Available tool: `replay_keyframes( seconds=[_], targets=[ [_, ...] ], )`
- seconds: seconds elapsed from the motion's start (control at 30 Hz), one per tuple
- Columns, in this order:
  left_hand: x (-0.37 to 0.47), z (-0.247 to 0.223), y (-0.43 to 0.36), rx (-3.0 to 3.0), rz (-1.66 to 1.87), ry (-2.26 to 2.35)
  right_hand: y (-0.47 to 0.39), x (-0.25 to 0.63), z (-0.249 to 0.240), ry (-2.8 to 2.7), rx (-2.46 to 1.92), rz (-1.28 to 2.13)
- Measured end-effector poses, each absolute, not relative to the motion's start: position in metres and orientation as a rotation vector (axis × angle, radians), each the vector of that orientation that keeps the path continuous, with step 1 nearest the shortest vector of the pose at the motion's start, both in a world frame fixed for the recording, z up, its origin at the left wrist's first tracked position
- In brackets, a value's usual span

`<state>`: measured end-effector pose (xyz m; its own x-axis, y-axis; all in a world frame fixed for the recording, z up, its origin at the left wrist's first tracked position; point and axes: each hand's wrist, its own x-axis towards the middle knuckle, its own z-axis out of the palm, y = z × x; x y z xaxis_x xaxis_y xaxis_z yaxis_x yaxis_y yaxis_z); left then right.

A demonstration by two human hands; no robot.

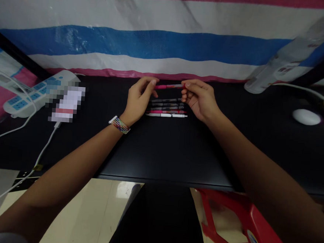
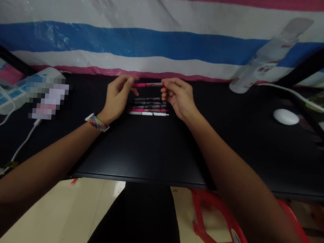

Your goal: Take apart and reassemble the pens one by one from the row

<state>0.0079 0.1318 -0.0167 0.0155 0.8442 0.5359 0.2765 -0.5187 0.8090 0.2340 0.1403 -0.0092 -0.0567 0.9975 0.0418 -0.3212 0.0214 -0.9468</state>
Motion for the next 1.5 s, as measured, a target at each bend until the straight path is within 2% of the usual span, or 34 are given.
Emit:
replay_keyframes(
  seconds=[0.4,0.63,1.5],
  targets=[
    [0.006,-0.016,0.132,1.836,1.543,1.141,0.142,0.236,-0.009,-0.985,-0.912,1.400],
    [0.008,-0.017,0.134,1.764,1.581,1.119,0.139,0.240,-0.002,-0.953,-0.789,1.608],
    [0.009,-0.016,0.134,1.735,1.579,1.141,0.130,0.230,0.005,-0.947,-0.720,1.494]
  ],
)
